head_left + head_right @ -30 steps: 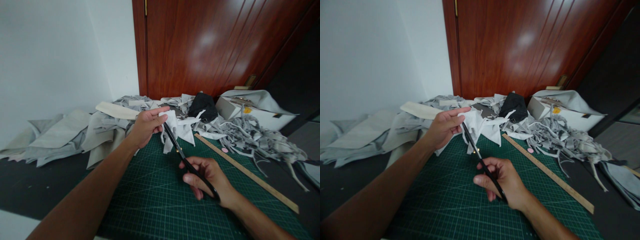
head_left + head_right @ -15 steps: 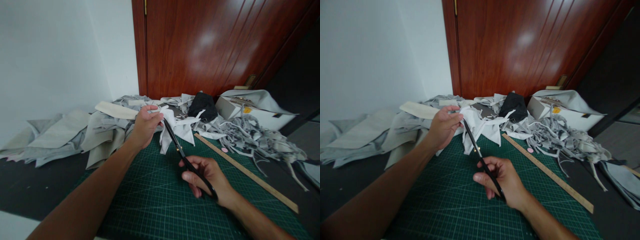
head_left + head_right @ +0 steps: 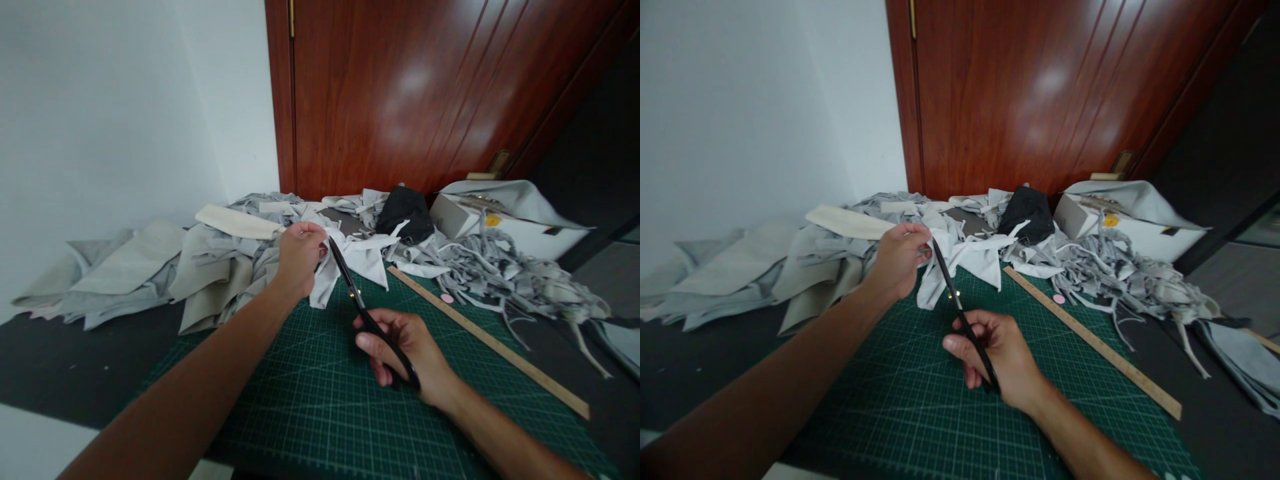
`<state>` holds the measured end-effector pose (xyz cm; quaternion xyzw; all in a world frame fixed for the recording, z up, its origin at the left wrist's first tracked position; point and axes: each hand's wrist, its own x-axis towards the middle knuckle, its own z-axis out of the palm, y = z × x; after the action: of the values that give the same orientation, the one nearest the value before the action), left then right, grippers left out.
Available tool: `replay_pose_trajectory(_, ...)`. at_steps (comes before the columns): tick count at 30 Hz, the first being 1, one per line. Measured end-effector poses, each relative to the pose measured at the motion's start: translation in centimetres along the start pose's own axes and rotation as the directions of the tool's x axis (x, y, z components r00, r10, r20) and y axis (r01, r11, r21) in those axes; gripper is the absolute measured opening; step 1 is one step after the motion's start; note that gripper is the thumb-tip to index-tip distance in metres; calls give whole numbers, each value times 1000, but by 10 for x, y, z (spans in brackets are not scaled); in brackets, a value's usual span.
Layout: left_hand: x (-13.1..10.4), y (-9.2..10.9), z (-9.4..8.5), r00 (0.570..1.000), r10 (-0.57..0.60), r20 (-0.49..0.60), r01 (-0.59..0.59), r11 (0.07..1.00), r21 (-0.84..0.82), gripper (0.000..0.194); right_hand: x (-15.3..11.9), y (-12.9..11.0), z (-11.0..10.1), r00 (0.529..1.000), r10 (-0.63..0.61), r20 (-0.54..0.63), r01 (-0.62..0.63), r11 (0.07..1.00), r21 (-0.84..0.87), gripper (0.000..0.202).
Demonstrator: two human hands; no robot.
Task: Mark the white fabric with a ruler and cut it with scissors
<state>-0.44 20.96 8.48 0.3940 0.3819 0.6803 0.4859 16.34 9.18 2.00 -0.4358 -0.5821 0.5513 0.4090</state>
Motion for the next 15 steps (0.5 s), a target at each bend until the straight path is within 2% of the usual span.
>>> replay_pose_trajectory(3, -1, -4, 7, 999, -20, -43, 19, 999, -26, 18, 0, 0, 2, 1000, -2, -20, 2, 1000, 2, 50)
replay_pose_trajectory(9, -5, -6, 8, 987, -159, 0, 159, 987, -12, 13, 1, -2, 2, 999, 8, -39, -8, 1000, 2, 52)
replay_pose_trajectory(12, -5, -8, 5, 991, -135, -1, 135, 991, 25, 13, 0, -2, 4, 999, 17, -32, -17, 1000, 4, 51)
replay_pose_trajectory(15, -3, -14, 4, 999, -31, -21, 33, 995, 91, 12, 0, -1, 6, 999, 17, -32, -17, 1000, 14, 51)
